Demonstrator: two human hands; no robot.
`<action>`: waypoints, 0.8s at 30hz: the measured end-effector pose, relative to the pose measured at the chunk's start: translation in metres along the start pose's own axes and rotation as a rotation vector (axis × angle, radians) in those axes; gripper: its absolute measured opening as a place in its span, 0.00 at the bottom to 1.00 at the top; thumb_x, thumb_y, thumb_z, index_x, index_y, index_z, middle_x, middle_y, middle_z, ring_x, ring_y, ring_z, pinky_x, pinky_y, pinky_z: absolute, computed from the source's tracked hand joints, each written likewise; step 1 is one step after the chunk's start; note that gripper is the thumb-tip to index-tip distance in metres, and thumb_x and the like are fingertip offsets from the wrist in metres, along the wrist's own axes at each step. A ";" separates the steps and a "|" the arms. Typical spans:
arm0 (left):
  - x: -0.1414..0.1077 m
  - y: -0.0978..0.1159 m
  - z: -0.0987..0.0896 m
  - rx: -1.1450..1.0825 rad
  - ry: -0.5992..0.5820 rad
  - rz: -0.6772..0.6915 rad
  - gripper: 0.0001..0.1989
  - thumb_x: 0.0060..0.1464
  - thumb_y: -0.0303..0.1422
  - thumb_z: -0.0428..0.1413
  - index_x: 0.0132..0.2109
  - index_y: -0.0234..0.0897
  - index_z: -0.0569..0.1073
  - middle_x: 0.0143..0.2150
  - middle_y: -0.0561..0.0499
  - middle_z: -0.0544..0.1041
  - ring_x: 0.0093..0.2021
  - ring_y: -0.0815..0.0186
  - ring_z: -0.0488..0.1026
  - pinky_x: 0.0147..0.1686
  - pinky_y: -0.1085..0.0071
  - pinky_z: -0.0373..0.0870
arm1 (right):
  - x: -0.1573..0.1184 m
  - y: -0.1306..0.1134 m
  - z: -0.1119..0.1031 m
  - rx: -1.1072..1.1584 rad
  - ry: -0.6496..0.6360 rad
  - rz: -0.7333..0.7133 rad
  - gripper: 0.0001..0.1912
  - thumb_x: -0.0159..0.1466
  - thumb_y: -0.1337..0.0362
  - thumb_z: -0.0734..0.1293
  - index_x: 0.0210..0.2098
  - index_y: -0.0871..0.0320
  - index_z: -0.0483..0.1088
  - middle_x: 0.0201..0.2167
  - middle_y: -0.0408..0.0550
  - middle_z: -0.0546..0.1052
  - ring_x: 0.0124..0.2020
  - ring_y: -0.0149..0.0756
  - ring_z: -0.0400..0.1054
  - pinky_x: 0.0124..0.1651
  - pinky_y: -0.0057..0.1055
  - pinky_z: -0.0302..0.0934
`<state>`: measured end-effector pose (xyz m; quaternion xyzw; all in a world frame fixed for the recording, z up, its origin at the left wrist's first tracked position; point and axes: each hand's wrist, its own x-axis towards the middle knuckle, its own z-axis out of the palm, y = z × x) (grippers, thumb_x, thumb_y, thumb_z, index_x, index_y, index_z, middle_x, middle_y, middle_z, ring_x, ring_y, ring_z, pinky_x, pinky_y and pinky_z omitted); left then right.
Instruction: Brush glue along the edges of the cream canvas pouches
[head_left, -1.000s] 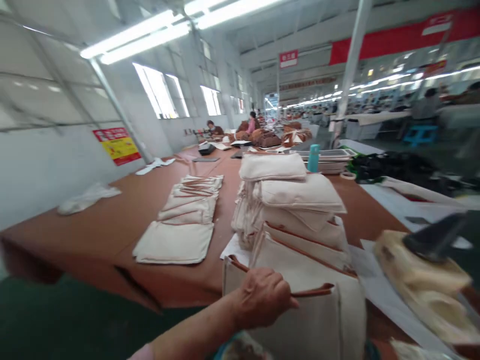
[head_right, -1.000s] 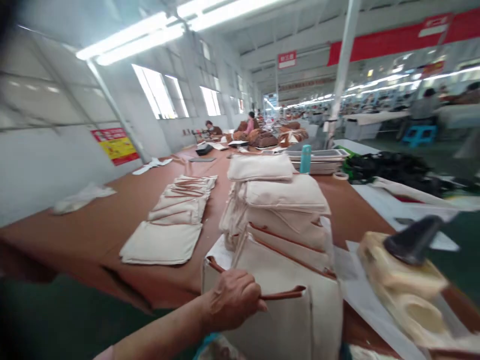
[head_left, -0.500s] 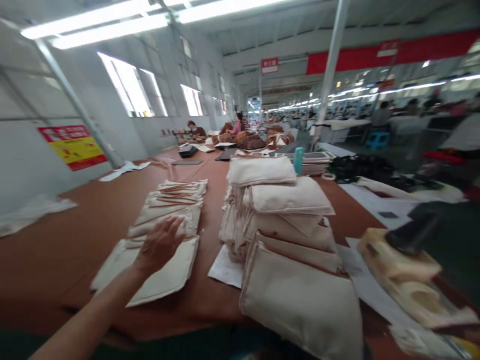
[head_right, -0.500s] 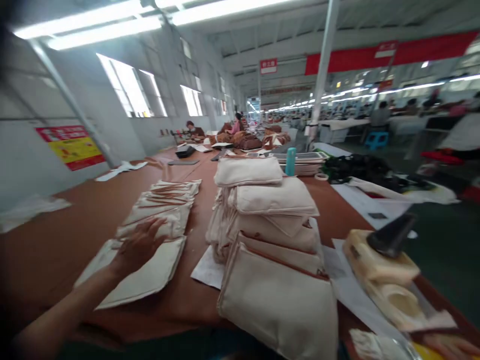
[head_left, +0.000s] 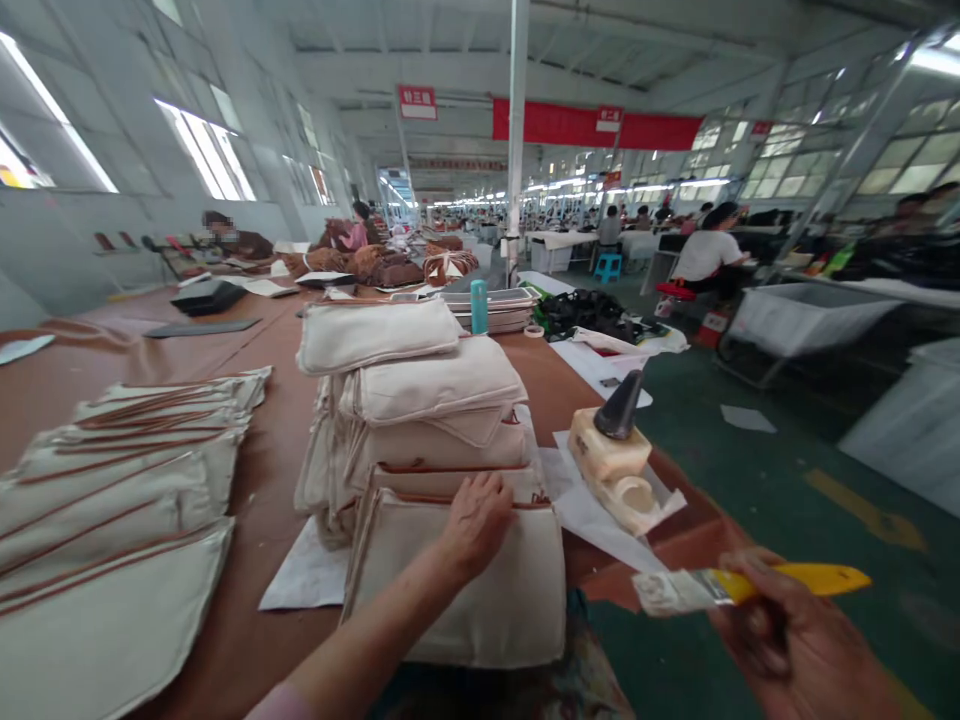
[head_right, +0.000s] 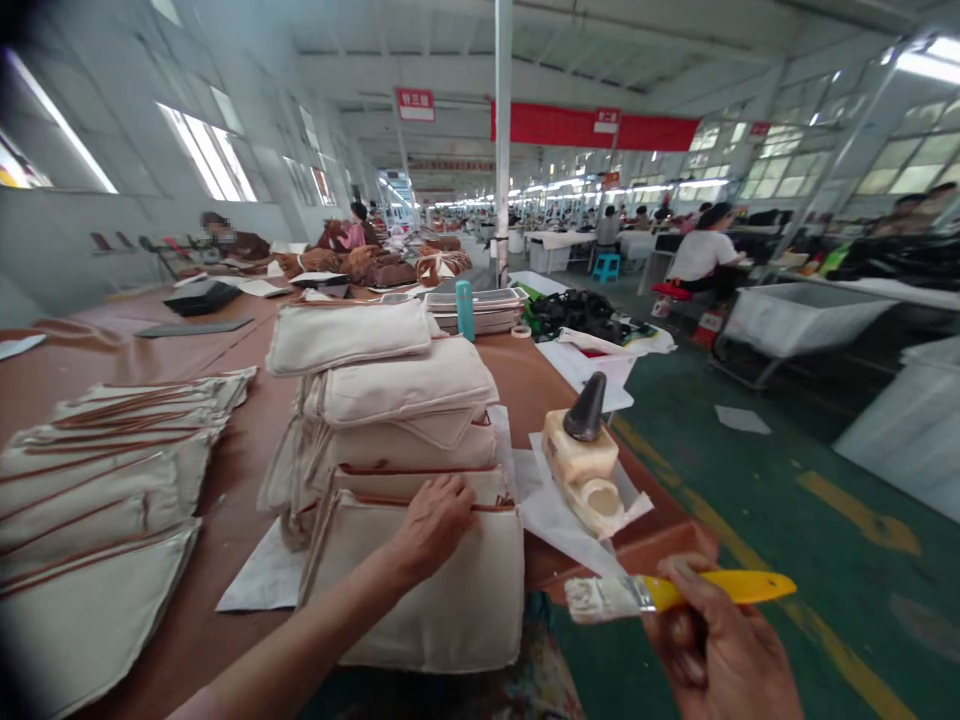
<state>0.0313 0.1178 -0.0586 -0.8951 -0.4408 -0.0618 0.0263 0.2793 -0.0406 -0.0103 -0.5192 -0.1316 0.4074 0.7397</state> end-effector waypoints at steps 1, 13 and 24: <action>0.002 0.001 0.001 0.006 -0.009 0.008 0.06 0.60 0.35 0.59 0.37 0.36 0.74 0.41 0.44 0.76 0.45 0.52 0.72 0.42 0.58 0.68 | 0.002 -0.001 -0.007 0.030 0.023 0.021 0.23 0.44 0.61 0.82 0.22 0.57 0.63 0.15 0.38 0.58 0.14 0.25 0.47 0.12 0.21 0.50; -0.026 0.015 0.002 -0.025 -0.021 0.046 0.04 0.58 0.34 0.61 0.42 0.41 0.76 0.37 0.50 0.75 0.39 0.61 0.72 0.38 0.67 0.66 | 0.008 0.003 -0.021 0.113 0.078 0.053 0.20 0.48 0.63 0.80 0.23 0.59 0.64 0.16 0.36 0.59 0.15 0.23 0.48 0.16 0.18 0.53; -0.096 0.010 -0.039 -0.272 0.355 0.068 0.11 0.65 0.32 0.52 0.34 0.40 0.75 0.31 0.49 0.71 0.35 0.64 0.67 0.33 0.70 0.65 | -0.013 0.000 -0.005 0.063 -0.023 -0.047 0.16 0.50 0.62 0.80 0.28 0.59 0.70 0.15 0.36 0.60 0.14 0.24 0.50 0.14 0.18 0.49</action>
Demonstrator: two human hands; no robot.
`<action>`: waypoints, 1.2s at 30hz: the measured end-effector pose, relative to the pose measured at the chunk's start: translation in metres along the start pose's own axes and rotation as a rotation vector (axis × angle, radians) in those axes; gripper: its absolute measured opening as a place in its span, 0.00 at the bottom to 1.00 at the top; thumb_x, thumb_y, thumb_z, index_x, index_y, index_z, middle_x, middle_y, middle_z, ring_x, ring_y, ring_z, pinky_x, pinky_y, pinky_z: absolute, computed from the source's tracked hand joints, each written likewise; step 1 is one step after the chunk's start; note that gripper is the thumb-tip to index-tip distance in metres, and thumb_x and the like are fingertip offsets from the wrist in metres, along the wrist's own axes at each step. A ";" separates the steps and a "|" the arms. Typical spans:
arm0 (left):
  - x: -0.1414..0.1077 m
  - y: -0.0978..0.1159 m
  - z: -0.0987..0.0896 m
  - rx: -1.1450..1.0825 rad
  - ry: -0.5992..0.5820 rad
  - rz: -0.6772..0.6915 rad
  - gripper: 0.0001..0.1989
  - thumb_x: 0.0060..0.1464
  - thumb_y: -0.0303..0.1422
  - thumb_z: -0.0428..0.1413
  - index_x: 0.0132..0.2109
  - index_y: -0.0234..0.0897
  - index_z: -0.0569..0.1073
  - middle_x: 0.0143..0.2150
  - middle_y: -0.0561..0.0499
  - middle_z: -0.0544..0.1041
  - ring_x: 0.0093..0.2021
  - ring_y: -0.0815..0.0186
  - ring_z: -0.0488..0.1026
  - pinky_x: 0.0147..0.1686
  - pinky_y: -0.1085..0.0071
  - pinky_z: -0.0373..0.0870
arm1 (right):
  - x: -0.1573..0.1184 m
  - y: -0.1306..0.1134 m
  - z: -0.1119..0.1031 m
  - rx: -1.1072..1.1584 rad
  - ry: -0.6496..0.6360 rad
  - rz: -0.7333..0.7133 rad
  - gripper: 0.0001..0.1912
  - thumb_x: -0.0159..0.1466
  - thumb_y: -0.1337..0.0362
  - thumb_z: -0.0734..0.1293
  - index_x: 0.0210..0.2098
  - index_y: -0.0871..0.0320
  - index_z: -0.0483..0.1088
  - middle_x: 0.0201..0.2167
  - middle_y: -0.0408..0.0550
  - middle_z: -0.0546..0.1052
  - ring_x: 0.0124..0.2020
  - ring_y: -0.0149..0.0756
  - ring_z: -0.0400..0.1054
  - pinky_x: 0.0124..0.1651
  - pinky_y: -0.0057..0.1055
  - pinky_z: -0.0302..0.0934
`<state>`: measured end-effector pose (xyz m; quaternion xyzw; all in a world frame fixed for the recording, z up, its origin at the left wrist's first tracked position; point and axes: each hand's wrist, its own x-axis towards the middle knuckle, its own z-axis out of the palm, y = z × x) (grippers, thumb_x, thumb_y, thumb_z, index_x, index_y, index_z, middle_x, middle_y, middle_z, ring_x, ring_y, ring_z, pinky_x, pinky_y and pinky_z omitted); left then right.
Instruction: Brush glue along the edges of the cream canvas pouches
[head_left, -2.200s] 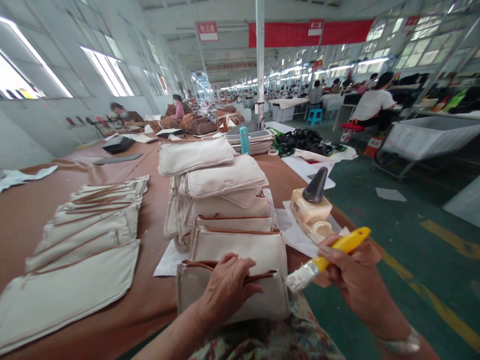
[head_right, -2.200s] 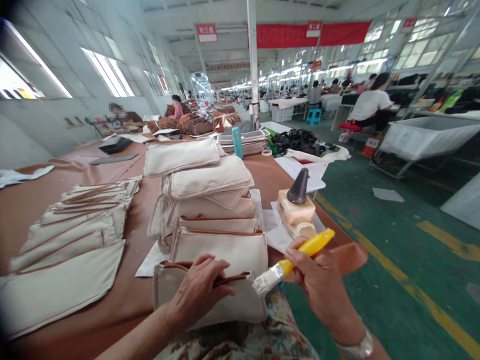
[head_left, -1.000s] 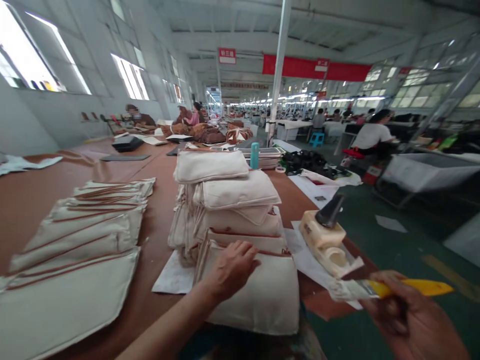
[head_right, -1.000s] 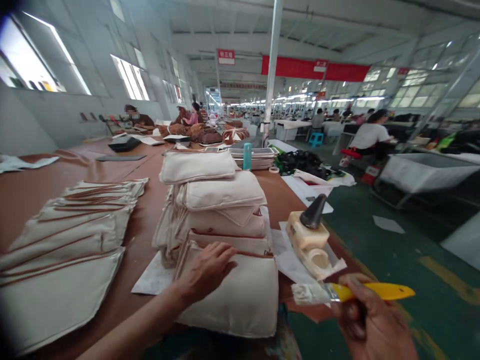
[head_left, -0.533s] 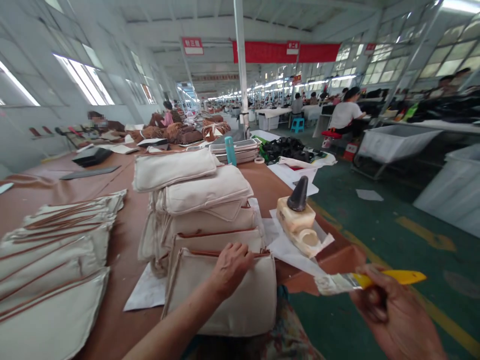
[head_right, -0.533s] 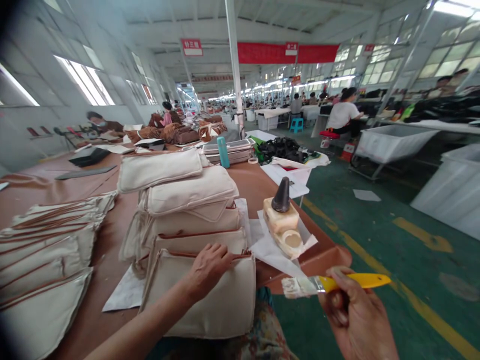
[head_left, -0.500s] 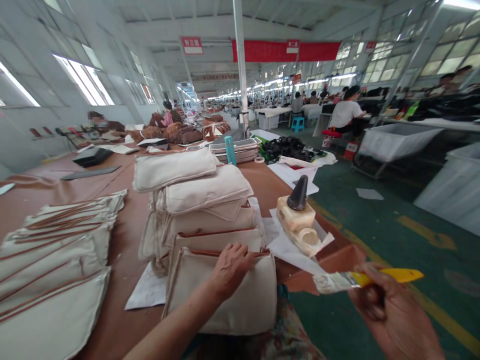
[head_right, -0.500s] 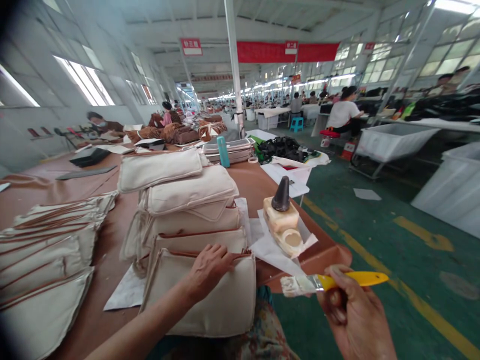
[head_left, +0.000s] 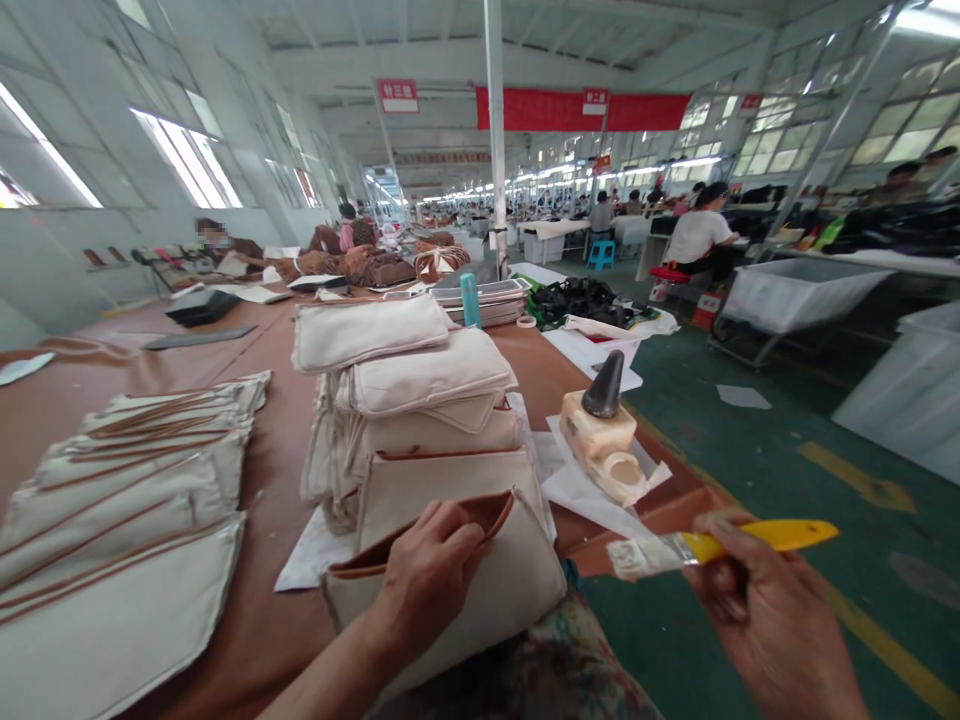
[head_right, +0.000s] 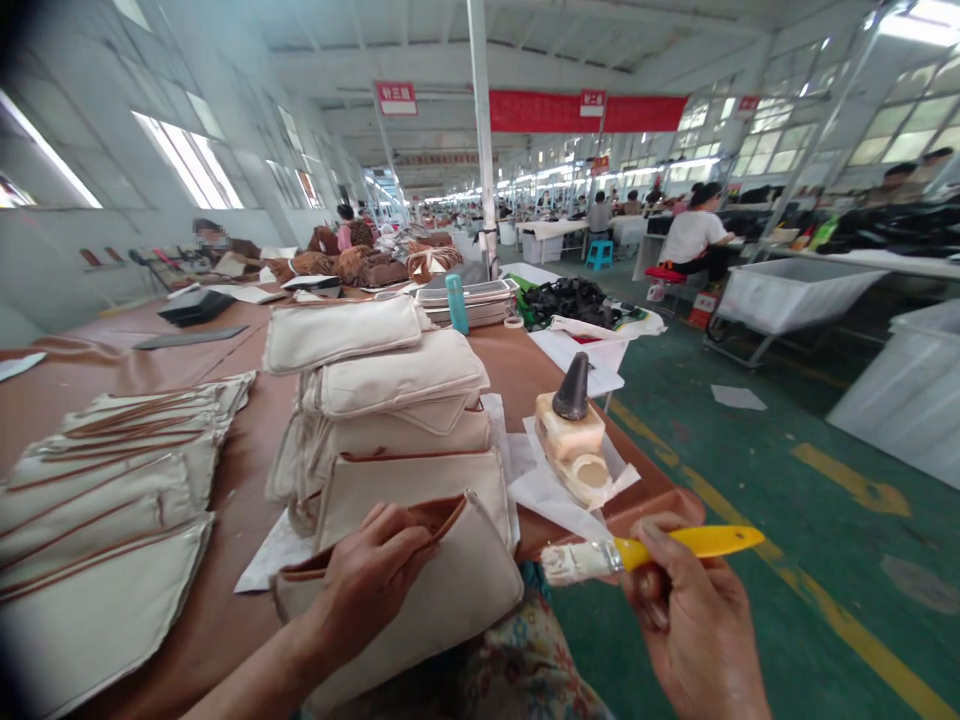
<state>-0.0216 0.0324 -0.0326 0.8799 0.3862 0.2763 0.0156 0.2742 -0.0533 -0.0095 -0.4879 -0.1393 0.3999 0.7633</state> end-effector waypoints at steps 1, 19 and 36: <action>-0.002 -0.001 0.000 0.002 -0.004 -0.025 0.10 0.64 0.32 0.53 0.34 0.40 0.75 0.32 0.49 0.71 0.35 0.63 0.68 0.34 0.69 0.65 | -0.002 0.005 0.004 -0.017 -0.033 -0.005 0.16 0.51 0.62 0.80 0.29 0.59 0.70 0.16 0.37 0.61 0.14 0.24 0.50 0.15 0.18 0.49; 0.056 -0.031 0.057 -0.074 -0.465 -0.464 0.20 0.47 0.28 0.55 0.50 0.40 0.73 0.35 0.49 0.79 0.35 0.59 0.75 0.30 0.72 0.61 | 0.048 0.067 0.043 -0.256 -0.272 -0.090 0.21 0.56 0.50 0.77 0.31 0.57 0.66 0.16 0.35 0.59 0.15 0.26 0.48 0.16 0.21 0.43; 0.044 -0.013 0.036 -0.625 -0.485 -0.249 0.12 0.65 0.33 0.50 0.37 0.36 0.77 0.34 0.52 0.71 0.36 0.67 0.70 0.36 0.76 0.64 | 0.078 0.076 0.066 -0.436 -0.394 -0.173 0.16 0.63 0.53 0.70 0.28 0.57 0.65 0.14 0.36 0.59 0.16 0.29 0.49 0.18 0.26 0.45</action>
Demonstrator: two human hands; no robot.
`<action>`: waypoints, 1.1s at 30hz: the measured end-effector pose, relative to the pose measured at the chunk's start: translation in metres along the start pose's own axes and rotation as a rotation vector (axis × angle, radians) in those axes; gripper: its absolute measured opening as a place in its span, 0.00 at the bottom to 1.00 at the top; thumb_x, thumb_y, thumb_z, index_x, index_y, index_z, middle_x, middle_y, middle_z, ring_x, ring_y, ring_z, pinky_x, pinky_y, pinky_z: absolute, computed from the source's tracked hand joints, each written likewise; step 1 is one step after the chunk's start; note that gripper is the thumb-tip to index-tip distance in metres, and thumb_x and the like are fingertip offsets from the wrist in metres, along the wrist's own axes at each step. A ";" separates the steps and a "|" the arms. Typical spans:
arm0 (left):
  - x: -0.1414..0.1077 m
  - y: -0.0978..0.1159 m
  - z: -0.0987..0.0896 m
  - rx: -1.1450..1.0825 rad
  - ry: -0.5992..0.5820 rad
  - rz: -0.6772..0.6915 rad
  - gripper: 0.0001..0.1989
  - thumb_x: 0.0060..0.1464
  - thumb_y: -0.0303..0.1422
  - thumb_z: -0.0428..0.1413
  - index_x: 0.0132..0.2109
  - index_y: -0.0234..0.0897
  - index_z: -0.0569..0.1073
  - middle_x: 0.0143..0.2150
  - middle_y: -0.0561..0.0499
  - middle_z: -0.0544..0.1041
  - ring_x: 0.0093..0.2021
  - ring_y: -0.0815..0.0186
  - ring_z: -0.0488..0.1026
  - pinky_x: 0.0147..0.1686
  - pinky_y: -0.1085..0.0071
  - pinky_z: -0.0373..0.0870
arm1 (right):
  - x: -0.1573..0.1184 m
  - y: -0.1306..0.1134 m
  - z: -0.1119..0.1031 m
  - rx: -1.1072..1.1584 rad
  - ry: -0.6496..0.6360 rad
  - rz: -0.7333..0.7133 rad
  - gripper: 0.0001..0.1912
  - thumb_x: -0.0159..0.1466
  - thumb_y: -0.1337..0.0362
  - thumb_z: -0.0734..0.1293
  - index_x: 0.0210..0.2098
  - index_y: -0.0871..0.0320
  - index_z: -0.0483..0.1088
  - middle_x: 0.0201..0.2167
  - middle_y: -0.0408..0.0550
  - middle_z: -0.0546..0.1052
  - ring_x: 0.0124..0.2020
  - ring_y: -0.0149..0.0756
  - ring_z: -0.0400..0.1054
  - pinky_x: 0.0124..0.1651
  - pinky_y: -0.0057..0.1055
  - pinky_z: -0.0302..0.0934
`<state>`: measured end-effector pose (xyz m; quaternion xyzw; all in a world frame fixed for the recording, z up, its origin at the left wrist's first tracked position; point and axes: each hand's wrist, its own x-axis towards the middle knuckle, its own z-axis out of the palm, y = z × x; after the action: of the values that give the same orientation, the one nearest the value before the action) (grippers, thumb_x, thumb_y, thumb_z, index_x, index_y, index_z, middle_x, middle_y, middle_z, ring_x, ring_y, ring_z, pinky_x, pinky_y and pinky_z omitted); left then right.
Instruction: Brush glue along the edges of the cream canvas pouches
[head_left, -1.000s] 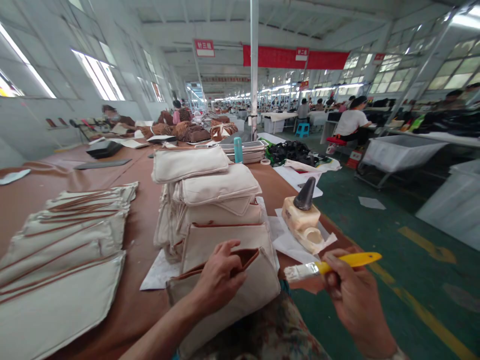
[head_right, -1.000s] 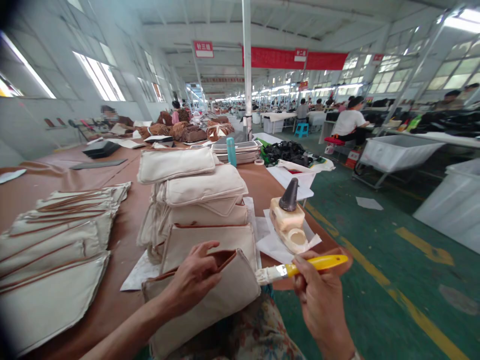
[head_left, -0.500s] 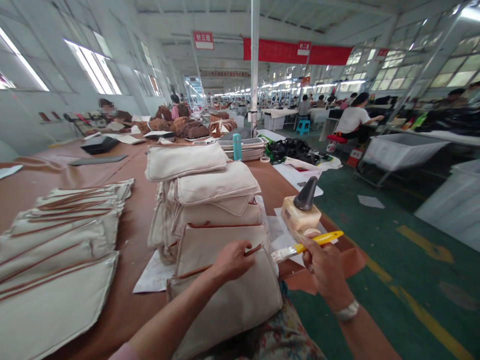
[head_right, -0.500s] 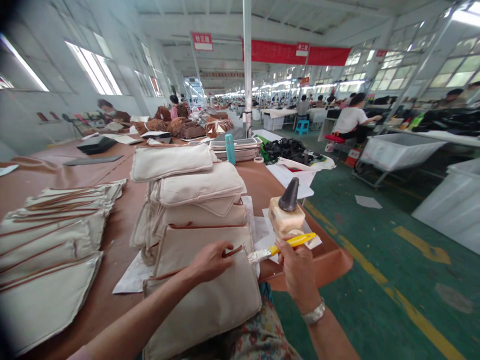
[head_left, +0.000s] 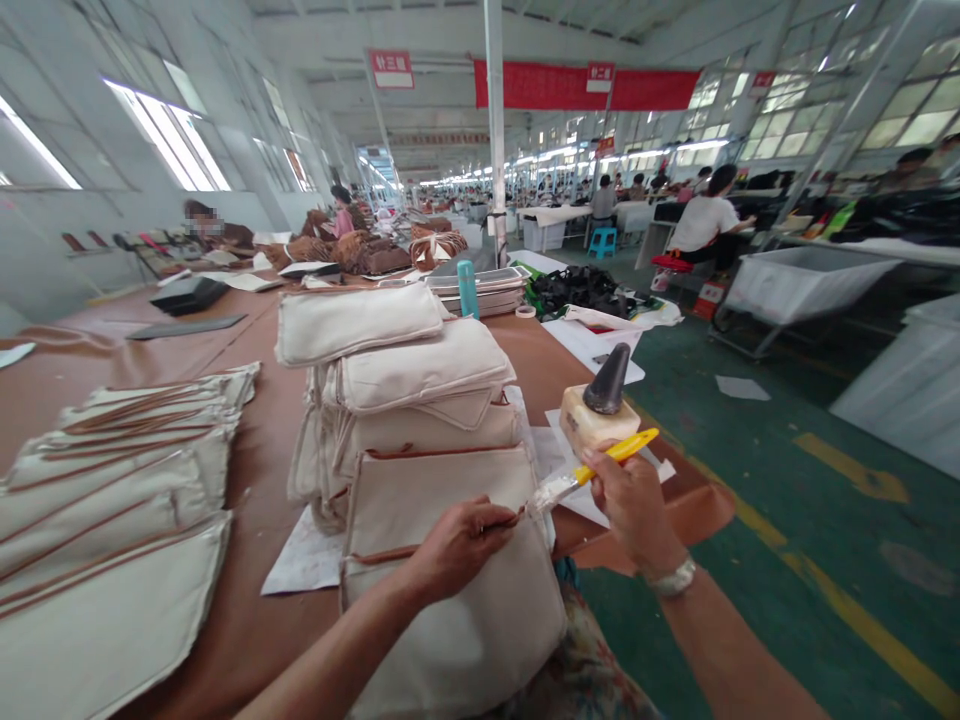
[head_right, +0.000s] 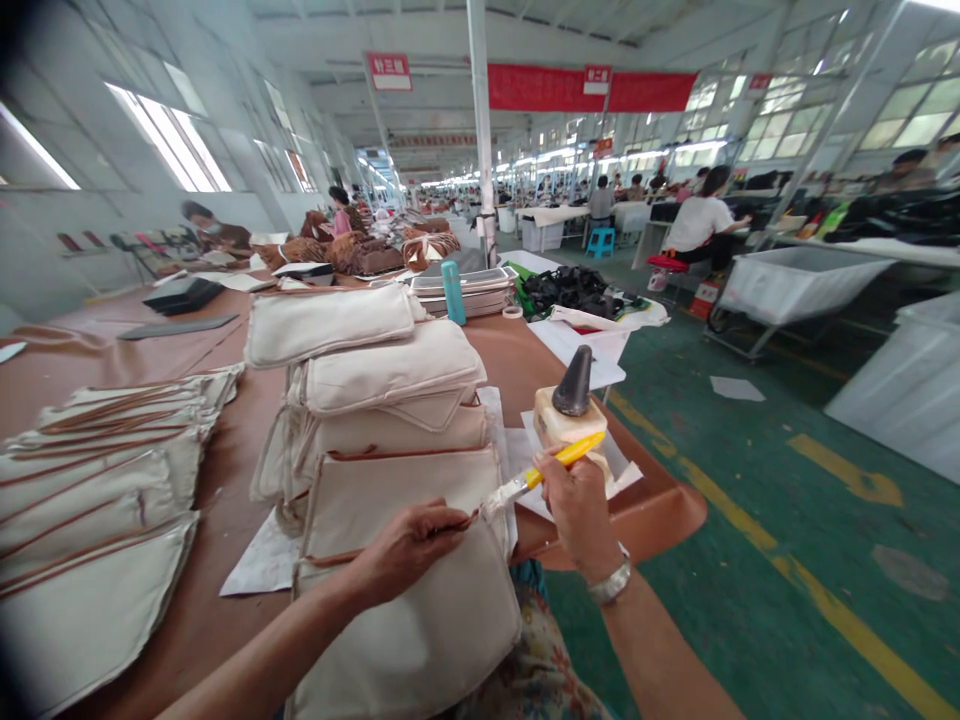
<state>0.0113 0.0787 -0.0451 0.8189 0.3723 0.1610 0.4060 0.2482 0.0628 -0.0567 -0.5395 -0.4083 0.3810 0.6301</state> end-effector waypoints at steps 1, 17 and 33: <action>-0.001 0.001 0.001 0.002 -0.009 0.004 0.12 0.65 0.33 0.50 0.37 0.36 0.77 0.34 0.52 0.71 0.36 0.67 0.70 0.36 0.76 0.64 | -0.003 -0.003 0.000 0.000 -0.014 0.002 0.16 0.62 0.53 0.71 0.28 0.57 0.66 0.14 0.36 0.59 0.16 0.29 0.50 0.18 0.26 0.46; -0.039 0.025 0.016 0.391 0.140 0.138 0.15 0.66 0.42 0.53 0.34 0.37 0.75 0.33 0.51 0.72 0.29 0.70 0.69 0.29 0.74 0.58 | -0.032 -0.016 -0.010 0.140 -0.067 0.176 0.18 0.59 0.52 0.74 0.30 0.57 0.65 0.17 0.36 0.60 0.15 0.26 0.49 0.16 0.22 0.42; -0.046 0.050 -0.002 0.397 0.068 0.149 0.12 0.62 0.36 0.58 0.32 0.35 0.77 0.30 0.53 0.71 0.28 0.72 0.70 0.28 0.77 0.57 | -0.063 -0.049 -0.012 0.253 -0.050 0.232 0.18 0.53 0.55 0.77 0.29 0.58 0.67 0.14 0.35 0.59 0.12 0.25 0.48 0.13 0.21 0.41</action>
<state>0.0030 0.0264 -0.0030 0.9021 0.3488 0.1416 0.2111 0.2379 -0.0058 -0.0155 -0.4898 -0.3074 0.5130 0.6344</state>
